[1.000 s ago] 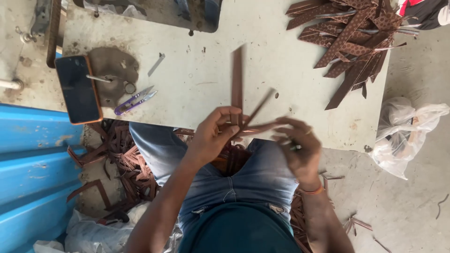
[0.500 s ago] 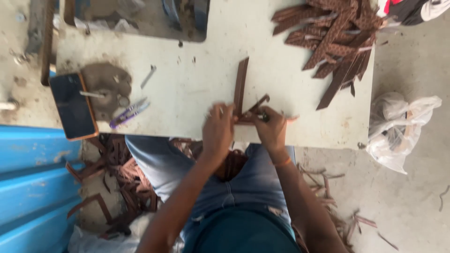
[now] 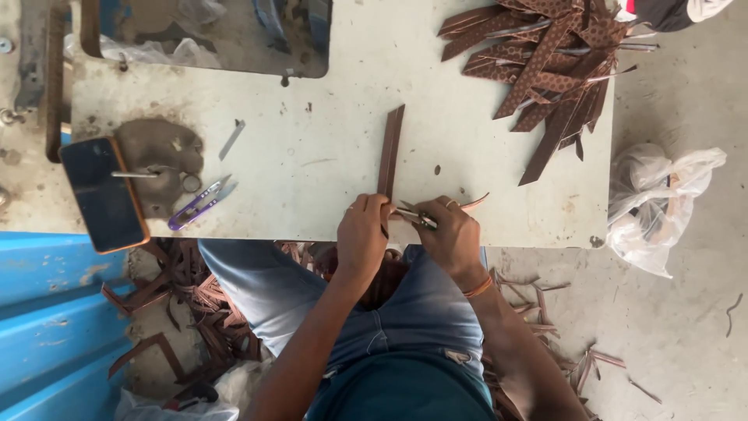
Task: Trim excess material from leather shoe components using a small blade.
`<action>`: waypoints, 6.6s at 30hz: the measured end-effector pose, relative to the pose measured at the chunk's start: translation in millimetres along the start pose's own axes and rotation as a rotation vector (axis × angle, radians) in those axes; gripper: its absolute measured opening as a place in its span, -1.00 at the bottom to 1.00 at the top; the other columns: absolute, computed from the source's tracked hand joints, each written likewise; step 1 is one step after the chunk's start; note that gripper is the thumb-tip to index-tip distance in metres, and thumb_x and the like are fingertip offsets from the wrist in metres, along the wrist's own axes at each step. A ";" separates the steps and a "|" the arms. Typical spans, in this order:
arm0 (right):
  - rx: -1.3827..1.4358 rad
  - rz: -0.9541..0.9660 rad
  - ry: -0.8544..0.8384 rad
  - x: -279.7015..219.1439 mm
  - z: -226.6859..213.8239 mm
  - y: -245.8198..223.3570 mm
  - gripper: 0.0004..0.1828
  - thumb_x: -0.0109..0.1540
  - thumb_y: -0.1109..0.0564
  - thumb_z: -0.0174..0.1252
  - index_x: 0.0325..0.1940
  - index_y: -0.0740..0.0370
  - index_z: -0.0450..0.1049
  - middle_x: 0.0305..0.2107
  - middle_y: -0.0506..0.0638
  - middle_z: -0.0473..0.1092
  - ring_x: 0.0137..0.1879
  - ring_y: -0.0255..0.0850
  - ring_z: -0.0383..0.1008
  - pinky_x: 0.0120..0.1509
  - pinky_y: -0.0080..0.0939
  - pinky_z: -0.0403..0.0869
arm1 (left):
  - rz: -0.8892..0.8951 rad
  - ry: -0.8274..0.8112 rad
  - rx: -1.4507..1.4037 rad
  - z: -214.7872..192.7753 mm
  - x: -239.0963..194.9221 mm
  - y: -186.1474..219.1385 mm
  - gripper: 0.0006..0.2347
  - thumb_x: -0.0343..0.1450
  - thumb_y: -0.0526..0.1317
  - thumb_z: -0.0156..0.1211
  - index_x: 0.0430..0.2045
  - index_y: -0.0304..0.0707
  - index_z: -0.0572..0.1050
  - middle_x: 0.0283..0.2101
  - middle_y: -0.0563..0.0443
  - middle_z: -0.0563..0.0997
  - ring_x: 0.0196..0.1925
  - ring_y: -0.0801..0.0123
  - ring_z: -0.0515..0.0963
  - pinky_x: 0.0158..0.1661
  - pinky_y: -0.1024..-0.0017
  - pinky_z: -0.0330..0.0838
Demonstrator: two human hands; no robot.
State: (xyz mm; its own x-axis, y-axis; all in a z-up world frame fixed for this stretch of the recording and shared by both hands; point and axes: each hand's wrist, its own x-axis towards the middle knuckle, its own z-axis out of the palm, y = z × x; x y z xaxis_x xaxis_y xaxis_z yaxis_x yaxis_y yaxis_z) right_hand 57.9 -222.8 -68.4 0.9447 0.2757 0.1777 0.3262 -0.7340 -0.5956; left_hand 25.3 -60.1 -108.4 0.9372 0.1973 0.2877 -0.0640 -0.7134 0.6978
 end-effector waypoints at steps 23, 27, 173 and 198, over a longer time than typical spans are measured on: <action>0.262 0.329 0.051 -24.3 12.0 16.3 -0.77 0.19 0.15 0.38 -0.11 0.30 0.65 -0.45 0.05 0.59 -0.42 -0.32 0.57 -0.40 -0.28 0.49 | -0.005 -0.355 0.063 12.7 17.5 4.4 -0.87 0.47 -0.21 0.19 -0.33 -0.32 0.48 -0.35 -0.14 0.61 -0.47 0.11 0.65 -0.42 0.20 0.54; 0.273 0.361 0.080 -19.6 9.9 13.1 -0.79 0.19 0.14 0.39 -0.14 0.28 0.66 -0.42 0.05 0.61 -0.40 -0.32 0.60 -0.37 -0.33 0.52 | -0.098 -0.270 -0.195 3.2 8.9 -2.1 -0.85 0.40 -0.25 0.17 -0.35 -0.39 0.41 -0.49 -0.10 0.58 -0.54 0.16 0.65 -0.43 0.23 0.57; 0.065 -0.070 0.161 -3.9 17.5 -4.3 -0.45 0.17 0.01 0.49 0.13 0.29 0.49 -0.26 0.10 0.51 -0.21 -0.12 0.62 -0.24 -0.19 0.62 | -0.089 -0.024 -0.470 -13.4 -17.6 -55.7 -0.91 0.53 -0.34 0.20 -0.27 -0.36 0.41 -0.17 -0.13 0.67 -0.19 0.26 0.74 -0.18 0.43 0.70; -0.022 -0.383 -0.036 0.9 2.9 5.9 -0.75 0.24 0.07 0.38 -0.02 0.16 0.63 -0.36 -0.02 0.54 -0.54 -0.34 0.41 -0.56 -0.29 0.37 | -0.148 -0.047 -0.143 -29.7 -12.4 -12.8 -0.90 0.46 -0.31 0.28 -0.23 -0.34 0.60 -0.24 -0.16 0.62 -0.30 0.03 0.67 -0.32 0.22 0.53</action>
State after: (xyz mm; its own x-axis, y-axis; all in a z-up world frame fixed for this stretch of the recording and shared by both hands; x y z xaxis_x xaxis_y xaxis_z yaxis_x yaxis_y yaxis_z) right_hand 60.6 -225.0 -74.1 0.7522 0.5542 0.3564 0.6567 -0.5862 -0.4746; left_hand 4.3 -33.4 -101.4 0.9548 0.2586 0.1463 0.0307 -0.5756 0.8172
